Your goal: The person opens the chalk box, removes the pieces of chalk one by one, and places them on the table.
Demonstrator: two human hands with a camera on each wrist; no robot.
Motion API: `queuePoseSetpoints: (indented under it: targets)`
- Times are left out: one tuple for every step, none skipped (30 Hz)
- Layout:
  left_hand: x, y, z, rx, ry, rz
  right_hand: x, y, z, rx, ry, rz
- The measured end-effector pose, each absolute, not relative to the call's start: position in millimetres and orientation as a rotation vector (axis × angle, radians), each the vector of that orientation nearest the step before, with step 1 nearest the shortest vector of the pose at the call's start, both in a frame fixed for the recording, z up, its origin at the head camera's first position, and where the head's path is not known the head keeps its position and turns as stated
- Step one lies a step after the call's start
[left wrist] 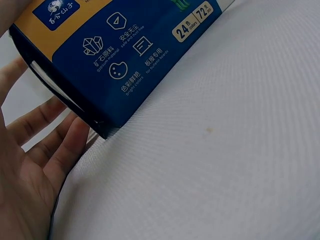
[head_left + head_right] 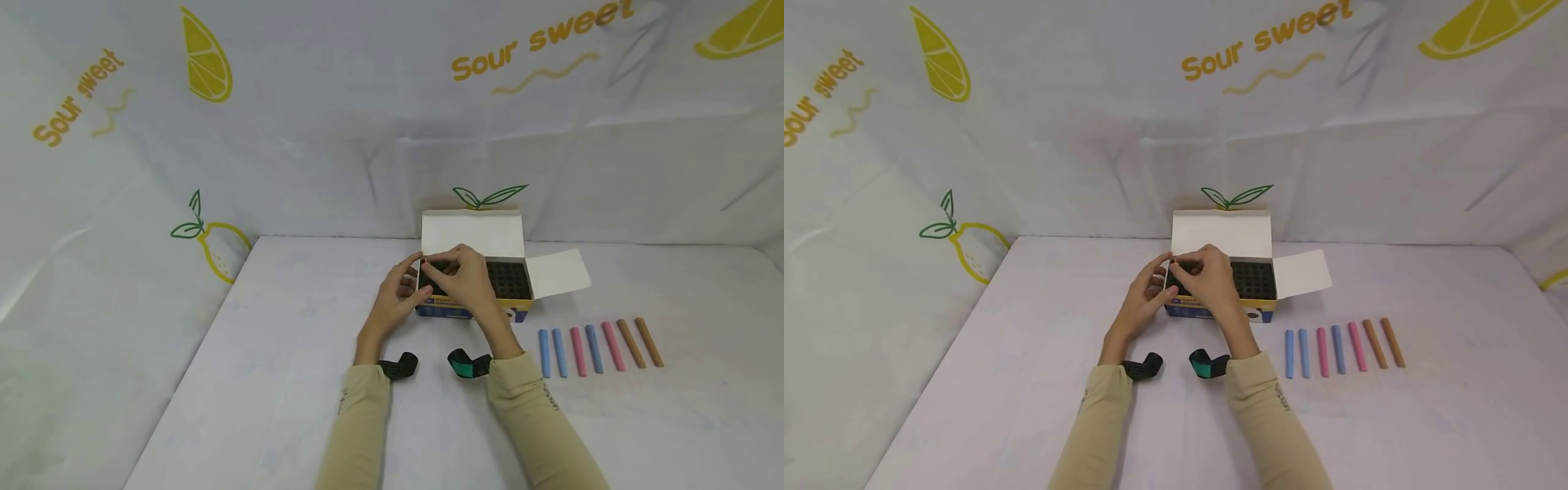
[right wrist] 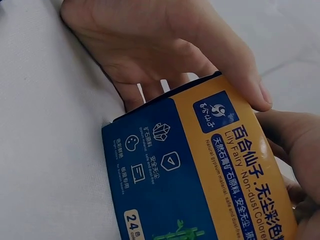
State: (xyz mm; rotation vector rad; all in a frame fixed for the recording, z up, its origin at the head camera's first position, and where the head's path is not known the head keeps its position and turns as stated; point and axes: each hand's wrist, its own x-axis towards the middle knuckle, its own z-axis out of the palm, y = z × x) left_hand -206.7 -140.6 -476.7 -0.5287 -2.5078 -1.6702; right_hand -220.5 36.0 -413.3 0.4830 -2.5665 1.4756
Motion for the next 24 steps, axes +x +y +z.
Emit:
queuePoseSetpoints:
  targets:
    - [-206.7,-140.6,-476.7,-0.531,-2.508,-1.668,-220.4,36.2,-413.8,0.489,-2.571,1.466]
    - [-206.5,-140.6,-476.7,-0.533,-2.508,-1.667,-220.2,36.4,-414.1,0.494,-2.574,1.458]
    - [-206.4,-140.6,-476.7,-0.533,-2.509,-1.664,-220.1,36.6,-414.1,0.501,-2.576,1.452]
    - [-206.2,-140.6,-476.5,-0.532,-2.510,-1.663,-220.0,36.8,-414.2,0.507,-2.577,1.448]
    - [-206.0,-140.5,-476.3,-0.531,-2.510,-1.663,-220.0,37.1,-414.2,0.512,-2.577,1.445]
    - [-205.8,-140.4,-476.0,-0.529,-2.511,-1.663,-220.0,37.3,-414.2,0.517,-2.575,1.437]
    - [-205.7,-140.2,-475.6,-0.527,-2.511,-1.663,-219.9,37.6,-414.2,0.521,-2.572,1.432]
    - [-205.5,-140.1,-475.4,-0.526,-2.511,-1.663,-219.8,37.8,-414.1,0.520,-2.570,1.426]
    - [-205.5,-140.0,-475.4,-0.526,-2.510,-1.665,-219.5,38.1,-414.0,0.519,-2.566,1.419]
    - [-205.4,-140.2,-475.5,-0.526,-2.508,-1.666,-219.2,37.9,-414.0,0.517,-2.564,1.409]
    - [-205.4,-140.3,-475.6,-0.528,-2.505,-1.668,-218.8,37.8,-413.8,0.516,-2.561,1.399]
    - [-205.4,-140.5,-475.8,-0.530,-2.502,-1.669,-218.4,37.5,-413.8,0.514,-2.558,1.388]
    - [-205.4,-140.6,-476.0,-0.533,-2.499,-1.672,-217.9,37.3,-413.6,0.512,-2.557,1.381]
    - [-205.3,-140.7,-476.0,-0.535,-2.497,-1.674,-217.4,37.0,-413.4,0.510,-2.556,1.372]
    - [-205.4,-140.8,-476.3,-0.538,-2.494,-1.676,-217.0,36.7,-413.2,0.509,-2.554,1.365]
    - [-205.4,-140.7,-476.0,-0.540,-2.493,-1.677,-216.7,36.5,-413.1,0.507,-2.554,1.359]
    - [-205.5,-140.7,-475.9,-0.540,-2.492,-1.678,-216.4,36.2,-412.8,0.506,-2.553,1.355]
    - [-205.7,-140.6,-476.0,-0.541,-2.491,-1.678,-216.0,36.0,-412.7,0.504,-2.555,1.351]
    - [-205.8,-140.6,-475.8,-0.540,-2.491,-1.677,-215.7,35.8,-412.4,0.501,-2.557,1.347]
    - [-205.9,-140.5,-475.7,-0.540,-2.492,-1.676,-215.4,35.6,-412.2,0.501,-2.558,1.343]
    - [-206.1,-140.5,-475.8,-0.540,-2.492,-1.676,-215.1,35.4,-412.1,0.499,-2.562,1.339]
    - [-206.2,-140.4,-475.8,-0.539,-2.494,-1.675,-214.8,35.2,-412.1,0.497,-2.567,1.333]
    - [-206.3,-140.3,-476.0,-0.539,-2.496,-1.675,-214.6,35.1,-412.2,0.494,-2.571,1.333]
    - [-206.5,-140.3,-476.3,-0.539,-2.499,-1.675,-214.3,35.0,-412.4,0.491,-2.575,1.331]
